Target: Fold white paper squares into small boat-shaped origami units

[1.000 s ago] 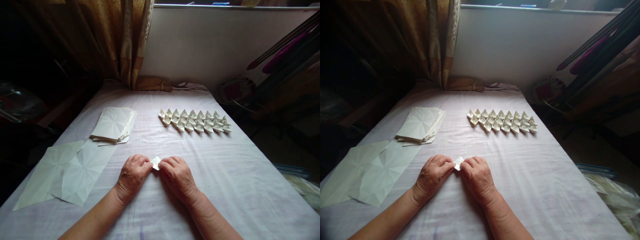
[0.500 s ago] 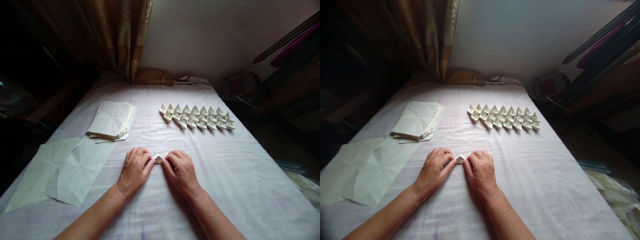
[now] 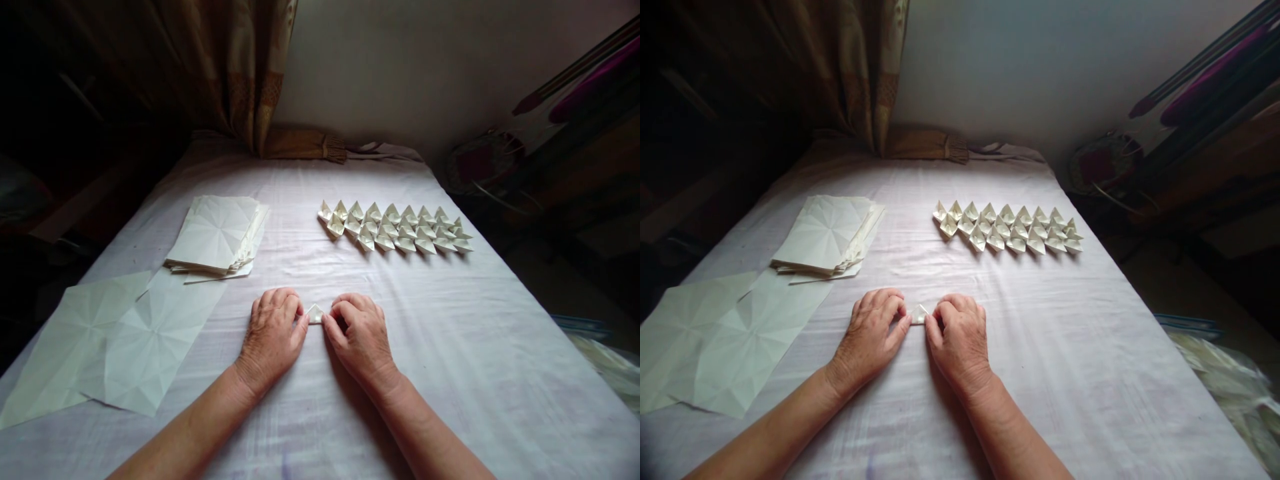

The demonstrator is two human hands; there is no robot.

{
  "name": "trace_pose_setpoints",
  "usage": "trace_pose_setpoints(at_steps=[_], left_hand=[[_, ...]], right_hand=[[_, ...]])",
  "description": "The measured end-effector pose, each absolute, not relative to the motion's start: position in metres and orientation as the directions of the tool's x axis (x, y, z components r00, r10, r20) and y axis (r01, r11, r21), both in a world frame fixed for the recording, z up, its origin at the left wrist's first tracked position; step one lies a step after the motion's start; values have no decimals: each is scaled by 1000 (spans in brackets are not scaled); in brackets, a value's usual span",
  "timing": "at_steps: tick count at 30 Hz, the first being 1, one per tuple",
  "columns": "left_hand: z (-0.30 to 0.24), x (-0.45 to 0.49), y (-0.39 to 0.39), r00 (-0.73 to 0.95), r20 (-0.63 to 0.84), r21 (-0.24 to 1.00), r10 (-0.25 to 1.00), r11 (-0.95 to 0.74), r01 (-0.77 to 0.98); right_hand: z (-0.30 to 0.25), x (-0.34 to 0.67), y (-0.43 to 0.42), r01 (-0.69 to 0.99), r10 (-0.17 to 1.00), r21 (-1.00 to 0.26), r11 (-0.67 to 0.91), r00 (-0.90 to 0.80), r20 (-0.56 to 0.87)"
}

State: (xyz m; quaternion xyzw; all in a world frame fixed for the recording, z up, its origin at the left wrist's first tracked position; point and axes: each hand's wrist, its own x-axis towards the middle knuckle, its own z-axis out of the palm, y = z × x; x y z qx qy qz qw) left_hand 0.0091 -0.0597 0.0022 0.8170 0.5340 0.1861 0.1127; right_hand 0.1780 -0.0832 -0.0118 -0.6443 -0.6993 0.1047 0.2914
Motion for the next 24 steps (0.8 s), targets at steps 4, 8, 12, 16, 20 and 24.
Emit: trace_pose_setpoints(at_steps=[4,8,12,16,20,24], left_hand=[[1,9,-60,344,146,439,928,-372,818],[-3,9,-60,337,146,474,930,-364,802],[-5,9,-60,335,158,470,929,-370,802],[-5,7,-60,333,174,483,927,-375,792],[-5,5,-59,339,171,494,925,-379,783],[-7,3,-57,349,152,487,925,-377,787]], right_hand=[[-13,178,-83,833,968,-540,124,17,249],[-12,178,-83,822,970,-552,139,-1,244],[-12,179,-84,817,970,-558,148,-9,245],[-13,181,-84,811,969,-563,163,-24,245],[-13,184,-85,810,968,-566,153,-9,249],[-11,187,-85,812,973,-567,139,-5,232]])
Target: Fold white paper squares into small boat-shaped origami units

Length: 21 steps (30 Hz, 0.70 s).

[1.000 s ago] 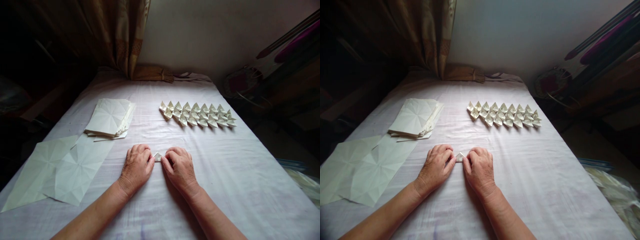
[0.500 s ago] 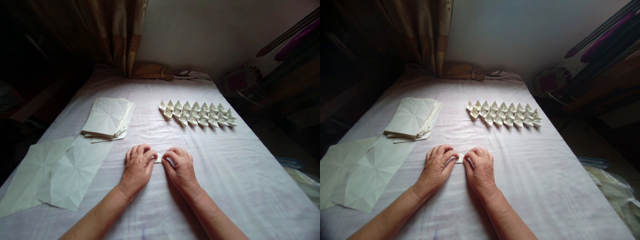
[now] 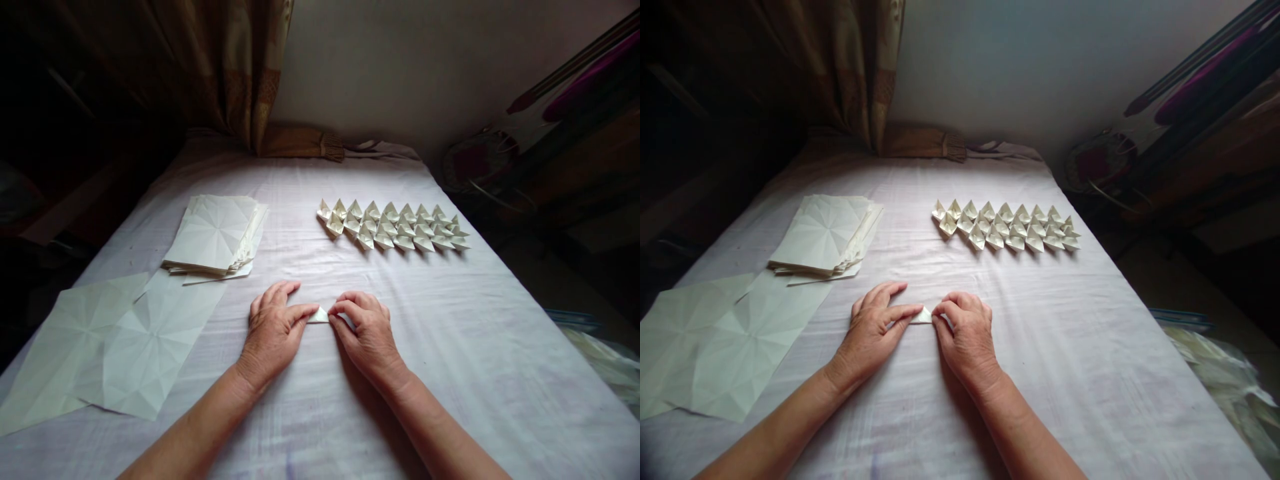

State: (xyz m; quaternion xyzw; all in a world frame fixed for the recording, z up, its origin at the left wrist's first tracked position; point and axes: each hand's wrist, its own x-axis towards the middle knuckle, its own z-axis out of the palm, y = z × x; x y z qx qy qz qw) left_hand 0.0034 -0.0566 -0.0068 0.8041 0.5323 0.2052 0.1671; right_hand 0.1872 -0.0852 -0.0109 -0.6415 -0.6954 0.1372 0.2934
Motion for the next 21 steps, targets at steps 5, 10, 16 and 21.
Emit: trace_pose_setpoints(at_steps=[5,10,16,21], left_hand=[[-8,3,-55,368,131,468,920,-385,795],[-10,2,-54,388,130,449,913,-403,797],[-8,1,-48,401,78,458,913,-390,799],[-3,2,-45,381,60,480,922,-361,799]], right_hand=[[-11,176,-85,842,969,-531,96,42,242],[-13,162,-81,879,981,-474,43,53,187],[-10,161,-78,875,989,-484,13,59,133],[-8,174,-79,863,992,-505,-10,72,103]])
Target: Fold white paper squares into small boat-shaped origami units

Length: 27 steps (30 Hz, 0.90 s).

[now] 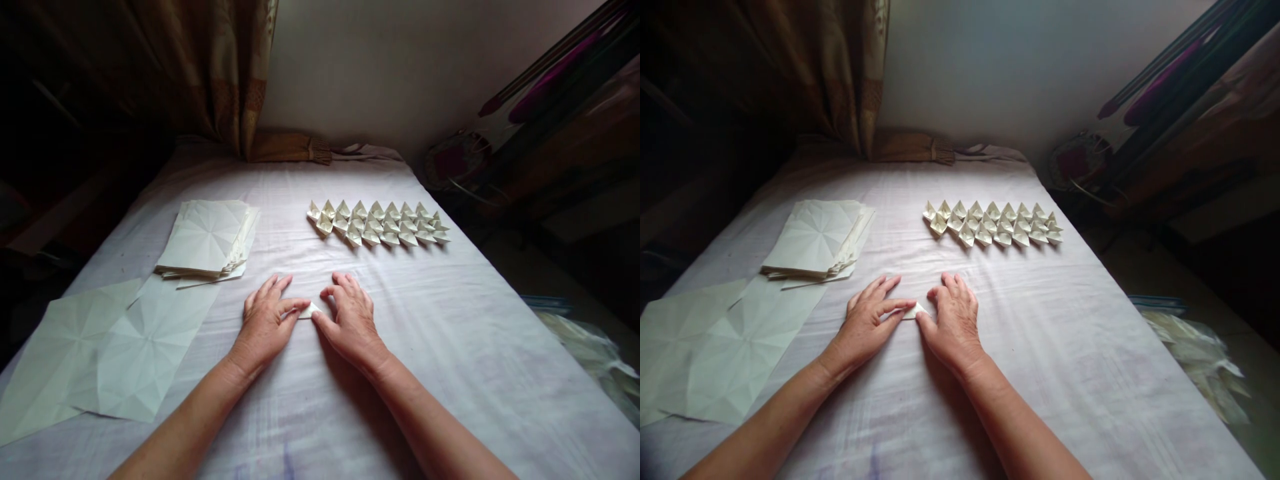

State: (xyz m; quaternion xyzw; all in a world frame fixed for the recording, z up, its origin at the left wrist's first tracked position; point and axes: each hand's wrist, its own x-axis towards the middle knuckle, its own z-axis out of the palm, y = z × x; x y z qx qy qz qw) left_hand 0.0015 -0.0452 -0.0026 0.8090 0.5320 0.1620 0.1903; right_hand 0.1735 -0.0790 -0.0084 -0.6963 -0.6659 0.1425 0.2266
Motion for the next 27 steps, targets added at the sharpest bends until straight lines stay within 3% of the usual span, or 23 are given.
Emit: trace_pose_setpoints(at_steps=[7,13,17,21,27], left_hand=[[-3,2,-44,310,52,519,949,-291,803],[-6,2,-48,310,134,506,941,-334,795],[-5,2,-50,311,164,492,936,-351,797],[-5,-5,-56,369,253,458,894,-447,769],[-4,-23,-68,565,351,308,747,-661,684]], right_hand=[[-14,185,-81,876,987,-482,-7,82,135],[-18,184,-94,894,938,-349,283,-182,295],[-17,181,-98,911,938,-277,306,-238,252],[-14,176,-96,925,961,-284,254,-208,181],[-10,176,-96,926,956,-260,275,-236,172]])
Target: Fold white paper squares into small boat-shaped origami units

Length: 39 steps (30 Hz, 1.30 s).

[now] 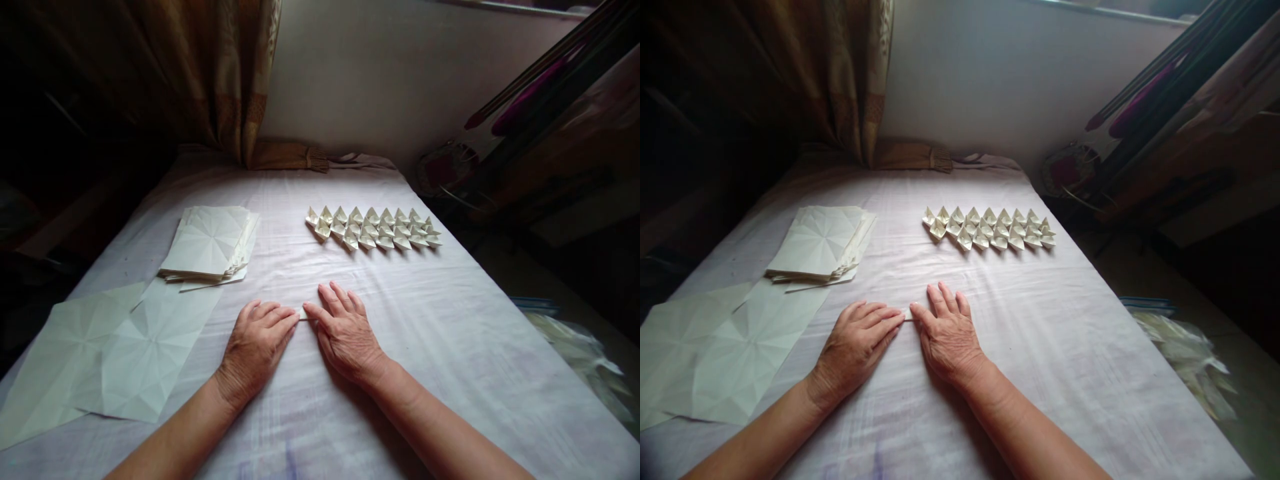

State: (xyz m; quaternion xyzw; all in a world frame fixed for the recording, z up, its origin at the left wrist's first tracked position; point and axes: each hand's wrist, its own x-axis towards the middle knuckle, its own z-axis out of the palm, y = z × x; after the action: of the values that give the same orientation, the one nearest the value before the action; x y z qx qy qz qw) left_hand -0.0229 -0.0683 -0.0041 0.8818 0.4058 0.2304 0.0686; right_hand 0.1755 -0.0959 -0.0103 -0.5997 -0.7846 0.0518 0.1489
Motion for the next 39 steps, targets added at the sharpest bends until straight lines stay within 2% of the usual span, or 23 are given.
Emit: trace_pose_setpoints(at_steps=[7,16,24,29,35,39], left_hand=[[-5,-25,-65,562,368,296,741,-666,684],[-4,-23,-67,567,368,260,737,-667,698],[-2,-22,-67,589,386,226,710,-692,686],[-4,-21,-67,591,412,219,693,-705,675],[-6,-21,-66,592,450,197,668,-721,664],[-7,-21,-66,588,451,225,671,-724,653]], right_hand=[[-13,176,-97,904,926,-229,361,-317,207],[-10,177,-97,912,935,-223,344,-312,167],[-6,179,-109,910,922,-211,356,-306,238],[-4,182,-104,900,915,-203,386,-346,207],[-4,179,-95,936,955,-210,281,-252,154],[-8,178,-92,934,960,-232,271,-243,143]])
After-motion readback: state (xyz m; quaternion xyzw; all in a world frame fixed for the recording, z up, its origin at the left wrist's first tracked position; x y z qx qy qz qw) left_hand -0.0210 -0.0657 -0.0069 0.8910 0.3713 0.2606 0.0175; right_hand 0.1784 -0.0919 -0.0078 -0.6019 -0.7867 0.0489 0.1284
